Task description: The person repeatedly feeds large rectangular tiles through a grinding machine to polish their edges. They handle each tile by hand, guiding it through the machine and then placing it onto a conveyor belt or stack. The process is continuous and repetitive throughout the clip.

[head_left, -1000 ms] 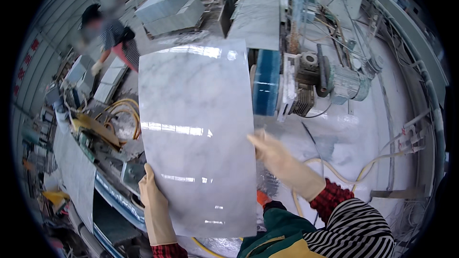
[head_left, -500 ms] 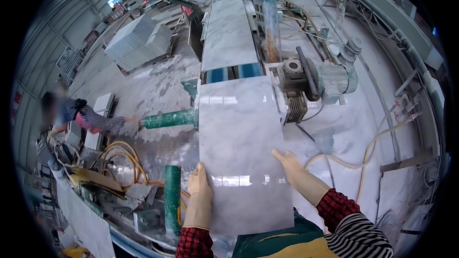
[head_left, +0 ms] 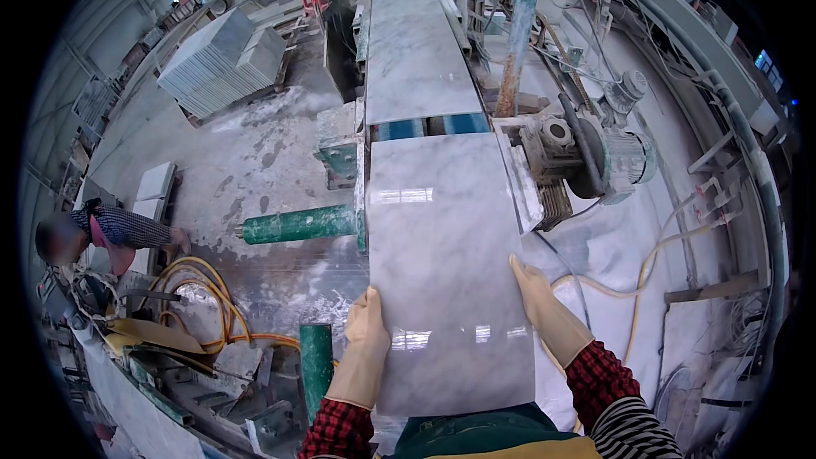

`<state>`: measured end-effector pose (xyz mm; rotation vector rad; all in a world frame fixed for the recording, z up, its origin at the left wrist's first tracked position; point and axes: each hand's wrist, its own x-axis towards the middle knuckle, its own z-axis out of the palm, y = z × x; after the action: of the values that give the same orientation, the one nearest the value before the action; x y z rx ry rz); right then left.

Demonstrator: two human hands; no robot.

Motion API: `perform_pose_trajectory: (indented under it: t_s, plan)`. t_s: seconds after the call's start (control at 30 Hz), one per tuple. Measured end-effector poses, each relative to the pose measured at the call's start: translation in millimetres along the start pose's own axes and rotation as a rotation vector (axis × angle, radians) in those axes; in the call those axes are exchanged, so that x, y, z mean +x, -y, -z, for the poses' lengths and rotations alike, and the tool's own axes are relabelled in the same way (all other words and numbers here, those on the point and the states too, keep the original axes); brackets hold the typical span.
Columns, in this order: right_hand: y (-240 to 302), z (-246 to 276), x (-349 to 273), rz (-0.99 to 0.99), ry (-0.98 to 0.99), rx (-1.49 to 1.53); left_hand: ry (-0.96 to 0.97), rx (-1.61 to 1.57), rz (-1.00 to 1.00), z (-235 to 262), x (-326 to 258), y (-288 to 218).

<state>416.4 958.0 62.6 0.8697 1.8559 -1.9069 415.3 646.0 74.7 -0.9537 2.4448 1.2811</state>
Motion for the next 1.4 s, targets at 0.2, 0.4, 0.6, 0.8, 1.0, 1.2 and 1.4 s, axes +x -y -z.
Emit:
perform_pose_trajectory:
  t_s: [0.2,0.4,0.6,0.8,1.0,1.2,1.4]
  plan:
    - [-22.1,-9.5,33.8,-0.030,-0.040,0.037,0.065,-0.358,-0.011,-10.1,41.6,29.0]
    - [-18.3,-23.2,22.5,-0.073,-0.094,0.018,0.081,-0.513,-0.005,1.6,34.8,16.3]
    - [-14.9,-20.5,28.1,-0.104,-0.085,-0.038,0.153,-0.454,-0.029,4.7,31.1,10.2]
    - [20.3,-19.9,53.3,-0.128,-0.034,0.061,0.116,-0.532,0.060,2.0,29.3,-40.9]
    - [12.7,-12.9,87.6,-0.140,-0.109,0.008,0.065,-0.409,0.051,-11.9,49.0,-40.1]
    - [16.0,-12.3,104.8,-0.154,-0.059,0.059,0.100,-0.337,0.061,-16.0,67.9,-29.3]
    - [26.7,-17.8,110.6,-0.128,-0.128,0.070,0.048,-0.017,0.123,-10.2,68.4,-55.2]
